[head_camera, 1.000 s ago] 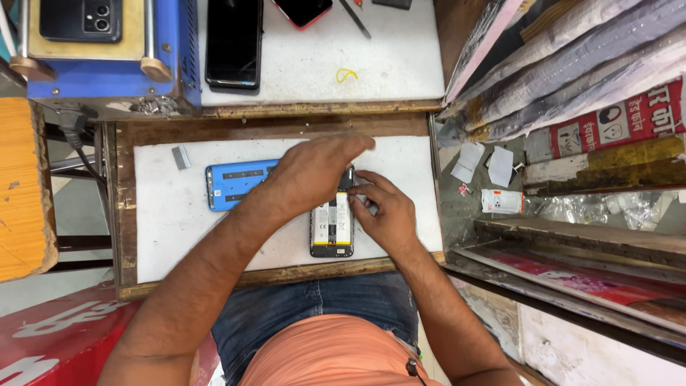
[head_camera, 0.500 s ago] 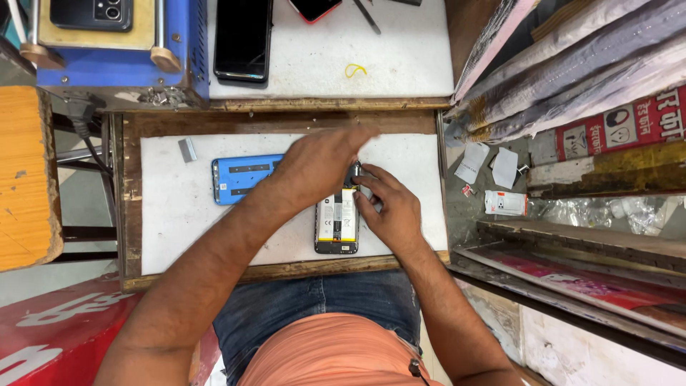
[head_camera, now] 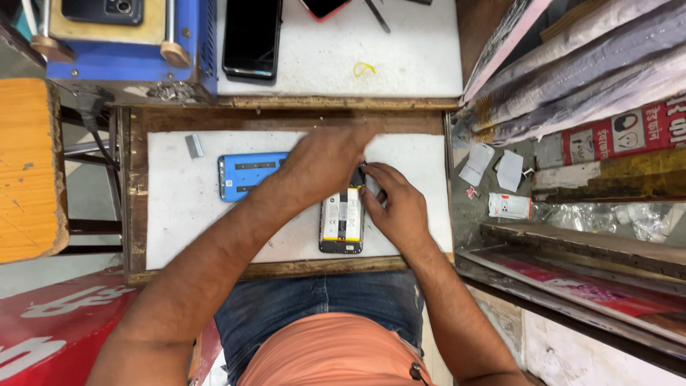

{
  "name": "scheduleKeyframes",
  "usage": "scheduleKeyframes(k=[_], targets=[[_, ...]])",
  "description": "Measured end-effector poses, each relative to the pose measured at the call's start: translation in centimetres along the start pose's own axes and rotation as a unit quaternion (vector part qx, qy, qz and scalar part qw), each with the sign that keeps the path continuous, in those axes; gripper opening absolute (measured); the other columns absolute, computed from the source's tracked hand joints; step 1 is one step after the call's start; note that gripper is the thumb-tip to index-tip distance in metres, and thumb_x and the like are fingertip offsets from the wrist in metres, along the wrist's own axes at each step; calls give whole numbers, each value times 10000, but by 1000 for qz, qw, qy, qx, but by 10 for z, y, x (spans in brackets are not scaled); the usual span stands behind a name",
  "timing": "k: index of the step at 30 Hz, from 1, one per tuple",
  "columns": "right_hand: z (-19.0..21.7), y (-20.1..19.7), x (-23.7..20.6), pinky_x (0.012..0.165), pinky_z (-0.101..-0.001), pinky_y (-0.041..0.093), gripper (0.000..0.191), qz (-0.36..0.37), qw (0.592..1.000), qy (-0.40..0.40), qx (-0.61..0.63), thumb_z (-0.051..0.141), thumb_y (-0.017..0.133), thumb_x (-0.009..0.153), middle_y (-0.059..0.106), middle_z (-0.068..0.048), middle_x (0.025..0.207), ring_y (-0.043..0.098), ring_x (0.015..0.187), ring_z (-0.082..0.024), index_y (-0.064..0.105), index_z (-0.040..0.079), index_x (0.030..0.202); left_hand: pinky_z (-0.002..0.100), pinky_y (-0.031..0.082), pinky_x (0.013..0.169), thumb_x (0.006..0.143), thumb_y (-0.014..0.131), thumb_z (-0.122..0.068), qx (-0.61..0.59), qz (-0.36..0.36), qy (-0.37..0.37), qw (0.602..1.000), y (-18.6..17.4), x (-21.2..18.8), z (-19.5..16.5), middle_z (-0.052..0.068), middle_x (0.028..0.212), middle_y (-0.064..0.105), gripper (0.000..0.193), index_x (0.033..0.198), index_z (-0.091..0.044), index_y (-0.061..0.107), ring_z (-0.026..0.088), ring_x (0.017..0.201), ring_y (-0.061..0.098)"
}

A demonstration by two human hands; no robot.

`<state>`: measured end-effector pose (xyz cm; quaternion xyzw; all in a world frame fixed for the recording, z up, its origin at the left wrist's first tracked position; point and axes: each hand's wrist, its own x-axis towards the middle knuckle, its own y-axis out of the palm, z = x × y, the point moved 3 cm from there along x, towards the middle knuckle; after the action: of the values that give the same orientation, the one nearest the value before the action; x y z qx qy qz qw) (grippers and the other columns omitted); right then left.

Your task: The person removes the back cover of a smartphone, then uses a red-handled screwdriver to unscrew and remove internal components. The person handles the phone, back cover, and internal parts on a white work surface.

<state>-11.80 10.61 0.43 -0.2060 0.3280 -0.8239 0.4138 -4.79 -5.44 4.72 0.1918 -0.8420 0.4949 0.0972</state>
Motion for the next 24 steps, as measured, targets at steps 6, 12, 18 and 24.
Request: scheduleKeyframes(k=[6,12,18,24], targets=[[3,-1,12,668,-338,569,356,-2,999,8,-40,165,754,891,729,-74,1196,675,645,-189,703,102,1237,463,554,717,867,820,-156,-25,-98,-46,994,-1,-15,7,91,818,729,430,1224,-83,591,329,769,721],[-7,-3,18,644,-306,575,419,9,1000,3,-21,118,761,875,725,-74,1193,680,654,-159,679,117,1286,379,582,682,957,784,-173,-116,-160,-138,971,-3,-55,14,68,884,731,437,1311,-81,547,263,785,746],[-20,-6,18,635,-285,551,520,-1,999,3,39,27,660,938,770,-38,1221,632,609,-135,558,139,1436,407,569,725,940,802,-223,-58,-155,-91,982,21,-52,4,61,857,721,467,1317,-90,560,268,762,721],[-23,-2,13,648,-284,557,517,-14,999,-8,34,13,619,963,785,-23,1200,647,624,-123,534,147,1455,401,559,745,956,791,-236,-25,-140,-47,989,29,-37,1,67,880,710,447,1309,-75,570,253,787,716]])
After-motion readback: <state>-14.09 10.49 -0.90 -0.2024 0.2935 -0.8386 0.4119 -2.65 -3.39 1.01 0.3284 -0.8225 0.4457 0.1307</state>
